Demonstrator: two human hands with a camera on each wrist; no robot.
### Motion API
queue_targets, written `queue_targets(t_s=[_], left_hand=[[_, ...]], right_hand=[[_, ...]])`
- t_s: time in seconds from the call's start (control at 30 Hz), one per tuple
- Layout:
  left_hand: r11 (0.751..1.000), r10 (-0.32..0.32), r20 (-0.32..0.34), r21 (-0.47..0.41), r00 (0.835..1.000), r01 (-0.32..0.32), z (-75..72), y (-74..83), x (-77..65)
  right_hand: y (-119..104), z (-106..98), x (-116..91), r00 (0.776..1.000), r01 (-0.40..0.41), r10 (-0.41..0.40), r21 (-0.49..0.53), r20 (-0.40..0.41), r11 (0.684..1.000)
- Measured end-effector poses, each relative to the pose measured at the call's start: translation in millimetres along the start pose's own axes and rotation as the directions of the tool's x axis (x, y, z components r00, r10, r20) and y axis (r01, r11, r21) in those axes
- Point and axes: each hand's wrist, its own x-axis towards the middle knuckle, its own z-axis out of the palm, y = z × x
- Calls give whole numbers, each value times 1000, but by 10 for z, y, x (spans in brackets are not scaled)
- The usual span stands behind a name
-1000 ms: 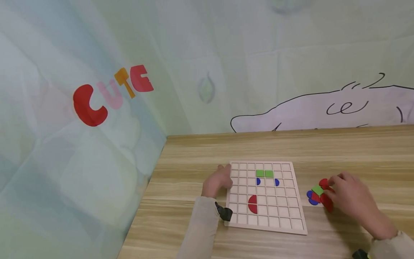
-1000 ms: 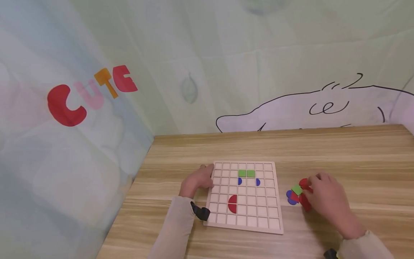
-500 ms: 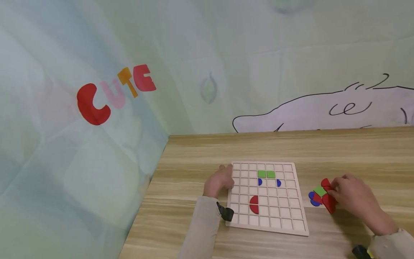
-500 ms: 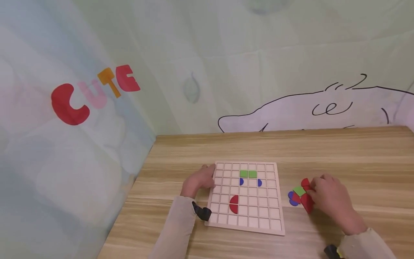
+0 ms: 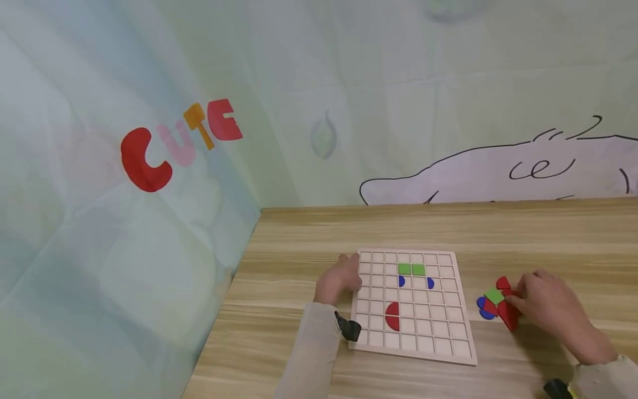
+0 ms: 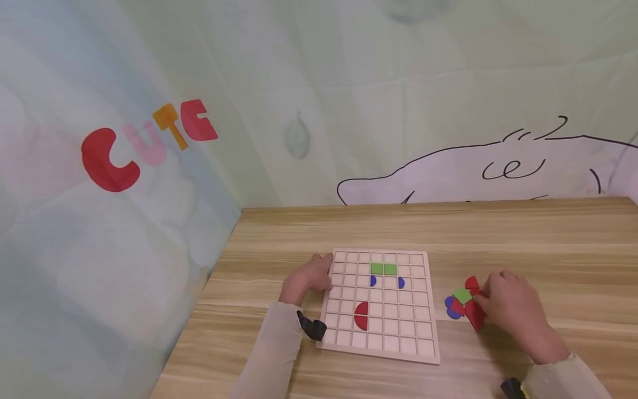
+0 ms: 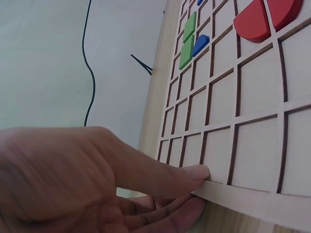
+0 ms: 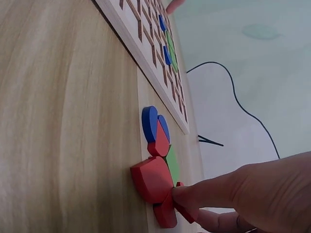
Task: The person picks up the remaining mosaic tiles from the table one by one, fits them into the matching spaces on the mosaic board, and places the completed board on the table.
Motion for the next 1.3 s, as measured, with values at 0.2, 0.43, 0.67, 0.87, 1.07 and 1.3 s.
queue_targets(t_s=[0.2, 0.43, 0.67, 0.87, 1.07, 1.3], left_hand=[[1000, 28, -18, 13, 999, -28, 2, 0, 7], [1000, 8, -14, 3, 1000, -8, -6, 3, -9], [1000, 11, -14, 4, 1000, -11, -7, 5, -9], [1000, 7, -13, -7, 1000, -7, -15, 8, -12], [1000, 8, -13, -17, 1000, -8, -11, 0, -9], [1000, 12, -7, -4, 1000, -12, 9, -6, 3]], right_hand=[[29, -68, 7, 998, -14, 12, 27, 58, 1000], [45, -121, 20, 999, 9, -10, 37, 38, 999], [-15, -94, 11, 999, 14, -12, 86, -32, 996], [-138, -123, 18, 995, 72, -62, 118, -84, 990], [-285, -125, 15, 990, 101, -86, 145, -109, 984], [-452, -76, -4, 989, 114, -97, 160, -113, 980]])
